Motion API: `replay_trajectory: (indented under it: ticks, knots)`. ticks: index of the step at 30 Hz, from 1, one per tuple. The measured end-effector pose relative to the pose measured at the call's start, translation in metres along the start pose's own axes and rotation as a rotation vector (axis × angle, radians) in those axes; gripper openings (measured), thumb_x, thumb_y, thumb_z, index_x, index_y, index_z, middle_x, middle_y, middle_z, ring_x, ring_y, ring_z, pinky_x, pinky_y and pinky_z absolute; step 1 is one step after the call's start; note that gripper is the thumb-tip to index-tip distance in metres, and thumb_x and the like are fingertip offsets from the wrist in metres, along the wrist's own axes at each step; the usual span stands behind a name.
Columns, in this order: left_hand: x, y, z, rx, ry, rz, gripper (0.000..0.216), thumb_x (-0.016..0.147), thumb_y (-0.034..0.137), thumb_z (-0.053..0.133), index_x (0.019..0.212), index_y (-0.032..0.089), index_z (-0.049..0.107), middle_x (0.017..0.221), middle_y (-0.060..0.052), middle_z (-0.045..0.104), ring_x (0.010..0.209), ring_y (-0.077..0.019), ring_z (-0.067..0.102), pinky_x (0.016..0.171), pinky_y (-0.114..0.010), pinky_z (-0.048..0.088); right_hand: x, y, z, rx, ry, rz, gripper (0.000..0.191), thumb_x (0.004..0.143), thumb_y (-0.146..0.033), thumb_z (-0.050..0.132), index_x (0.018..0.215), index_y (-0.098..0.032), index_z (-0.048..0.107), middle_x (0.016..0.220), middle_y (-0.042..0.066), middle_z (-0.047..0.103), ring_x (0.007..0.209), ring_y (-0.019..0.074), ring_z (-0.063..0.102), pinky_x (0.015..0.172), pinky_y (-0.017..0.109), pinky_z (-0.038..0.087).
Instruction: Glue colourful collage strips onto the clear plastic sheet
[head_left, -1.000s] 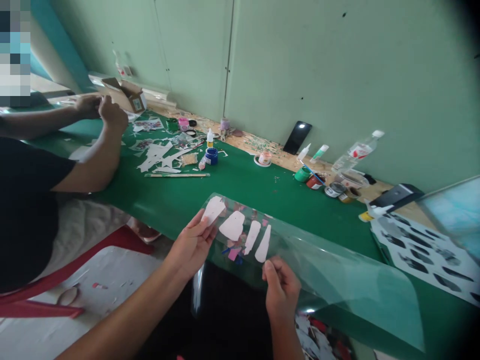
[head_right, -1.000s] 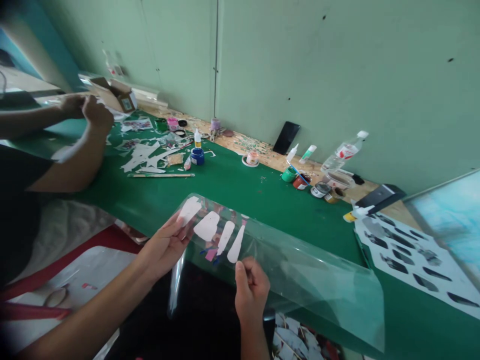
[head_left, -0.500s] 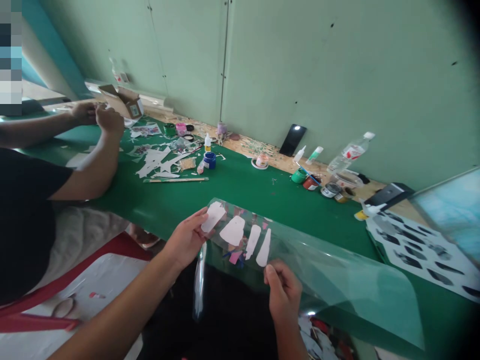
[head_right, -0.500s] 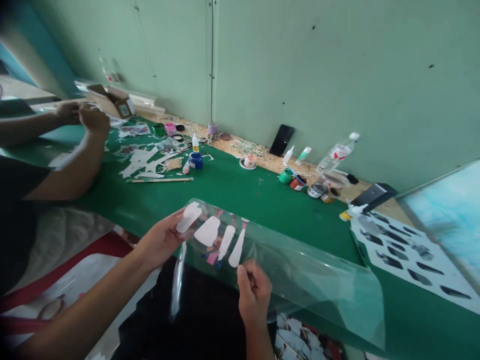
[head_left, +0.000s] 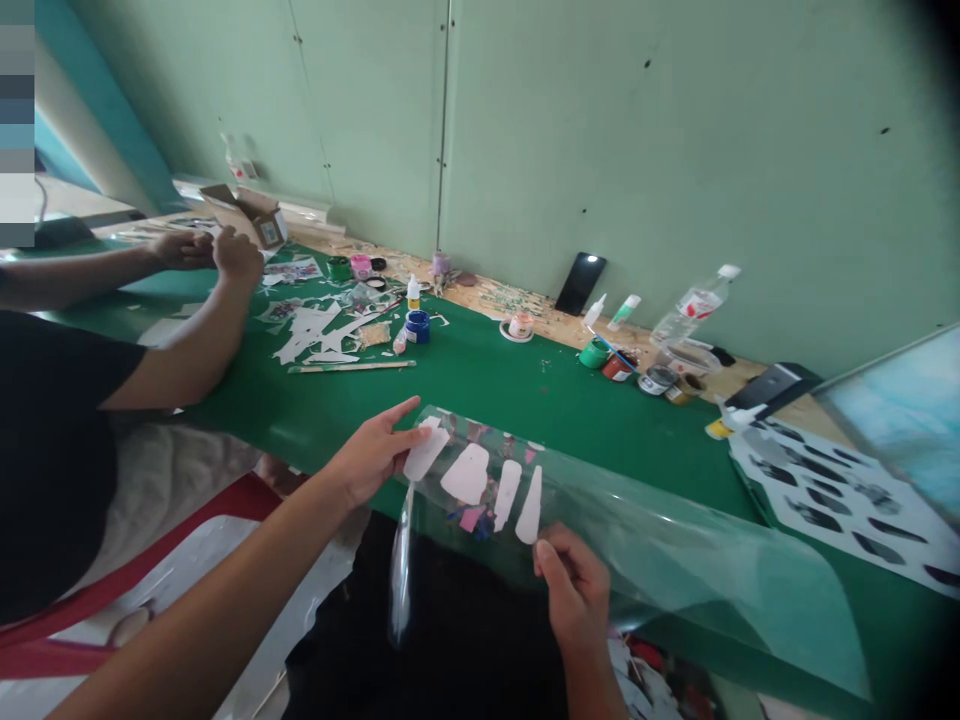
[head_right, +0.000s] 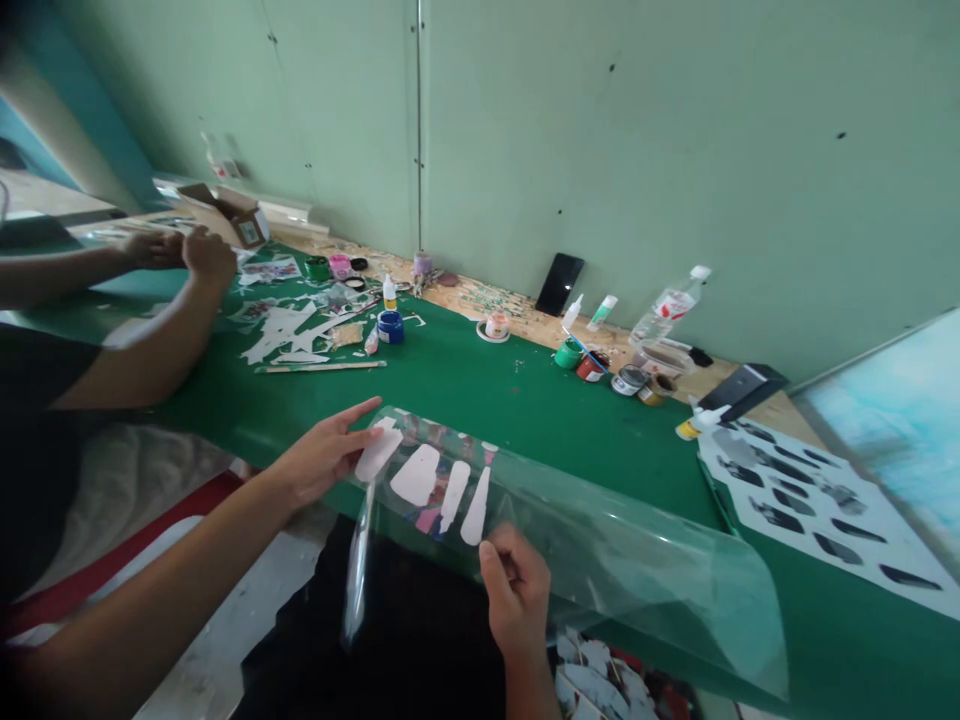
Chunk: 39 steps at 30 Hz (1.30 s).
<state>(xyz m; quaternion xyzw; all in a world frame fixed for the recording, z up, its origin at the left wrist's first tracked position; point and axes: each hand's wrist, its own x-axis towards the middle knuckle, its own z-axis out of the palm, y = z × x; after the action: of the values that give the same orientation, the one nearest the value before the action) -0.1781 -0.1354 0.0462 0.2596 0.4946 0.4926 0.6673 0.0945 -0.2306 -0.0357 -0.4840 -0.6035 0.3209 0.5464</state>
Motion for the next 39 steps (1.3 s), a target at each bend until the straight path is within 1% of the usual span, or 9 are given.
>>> replay_trajectory:
  ticks: [5, 10, 14, 17, 20, 24, 30, 35, 39]
  knots:
    - [0.009, 0.007, 0.005, 0.018, 0.041, 0.066, 0.083, 0.071, 0.009, 0.084, 0.147, 0.017, 0.051, 0.079, -0.009, 0.076, 0.066, -0.0189, 0.072, 0.059, -0.025, 0.057, -0.002, 0.001, -0.006, -0.018, -0.002, 0.029, 0.035, 0.096, -0.031, 0.057, 0.064, -0.020, 0.049, 0.062, -0.002, 0.046, 0.060, 0.0131, 0.043, 0.057, 0.029, 0.030]
    - [0.016, 0.010, 0.006, -0.060, 0.021, 0.008, 0.081, 0.069, 0.004, 0.084, 0.144, 0.019, 0.055, 0.072, -0.005, 0.074, 0.058, -0.0146, 0.068, 0.055, -0.021, 0.052, 0.000, 0.002, -0.009, 0.015, -0.009, 0.054, 0.035, 0.094, -0.032, 0.059, 0.062, -0.020, 0.051, 0.062, -0.001, 0.049, 0.061, 0.0144, 0.046, 0.057, 0.030, 0.032]
    - [0.014, 0.020, -0.003, -0.036, -0.063, -0.090, 0.062, 0.086, 0.035, 0.074, 0.142, 0.020, 0.056, 0.070, -0.009, 0.074, 0.059, -0.0197, 0.070, 0.057, -0.028, 0.055, 0.006, -0.003, -0.011, 0.207, 0.062, 0.083, 0.036, 0.093, -0.032, 0.060, 0.059, -0.020, 0.052, 0.058, -0.001, 0.049, 0.058, 0.0145, 0.048, 0.056, 0.029, 0.035]
    - [0.005, 0.021, -0.010, 0.009, -0.088, -0.171, 0.063, 0.092, 0.051, 0.060, 0.144, 0.016, 0.053, 0.073, -0.014, 0.075, 0.062, -0.0239, 0.072, 0.058, -0.033, 0.058, 0.003, -0.010, -0.014, 0.405, 0.063, 0.093, 0.034, 0.091, -0.031, 0.061, 0.060, -0.020, 0.054, 0.056, -0.002, 0.048, 0.054, 0.0140, 0.046, 0.052, 0.028, 0.034]
    - [-0.007, 0.009, -0.013, 0.085, -0.074, -0.165, 0.056, 0.093, 0.036, 0.063, 0.146, 0.019, 0.051, 0.079, -0.012, 0.076, 0.065, -0.0199, 0.072, 0.059, -0.027, 0.056, -0.014, -0.010, -0.017, 0.483, -0.021, 0.117, 0.032, 0.091, -0.032, 0.061, 0.061, -0.020, 0.056, 0.058, 0.000, 0.051, 0.056, 0.0143, 0.047, 0.053, 0.028, 0.034]
    - [-0.023, -0.011, -0.016, 0.124, -0.073, -0.105, 0.057, 0.090, 0.024, 0.068, 0.145, 0.024, 0.052, 0.087, -0.007, 0.075, 0.070, -0.0173, 0.072, 0.062, -0.025, 0.057, -0.054, 0.003, -0.024, 0.486, -0.093, 0.287, 0.036, 0.091, -0.040, 0.062, 0.062, -0.020, 0.056, 0.057, -0.001, 0.049, 0.056, 0.0140, 0.045, 0.054, 0.028, 0.033]
    - [-0.035, -0.025, -0.015, 0.044, -0.092, -0.123, 0.060, 0.087, 0.019, 0.070, 0.145, 0.022, 0.054, 0.078, -0.004, 0.071, 0.064, -0.0150, 0.069, 0.059, -0.024, 0.057, -0.101, 0.014, -0.040, 0.204, -0.201, 0.475, 0.038, 0.094, -0.042, 0.061, 0.064, -0.019, 0.055, 0.060, -0.001, 0.052, 0.061, 0.0143, 0.047, 0.061, 0.029, 0.034]
    - [-0.046, -0.029, -0.010, 0.103, -0.201, -0.144, 0.085, 0.086, 0.027, 0.073, 0.159, 0.028, 0.029, 0.091, -0.008, 0.076, 0.078, -0.0216, 0.075, 0.072, -0.031, 0.060, -0.111, 0.010, -0.035, 0.155, -0.176, 0.488, 0.041, 0.093, -0.045, 0.060, 0.062, -0.020, 0.053, 0.062, -0.001, 0.052, 0.062, 0.0144, 0.047, 0.064, 0.029, 0.035]
    - [-0.052, -0.030, -0.012, 0.225, -0.245, -0.070, 0.108, 0.080, 0.030, 0.080, 0.162, 0.026, 0.011, 0.076, -0.003, 0.075, 0.074, -0.0219, 0.075, 0.070, -0.030, 0.059, -0.114, 0.013, -0.027, 0.165, -0.180, 0.530, 0.041, 0.092, -0.047, 0.061, 0.062, -0.020, 0.052, 0.060, -0.002, 0.051, 0.061, 0.0141, 0.046, 0.063, 0.029, 0.034]
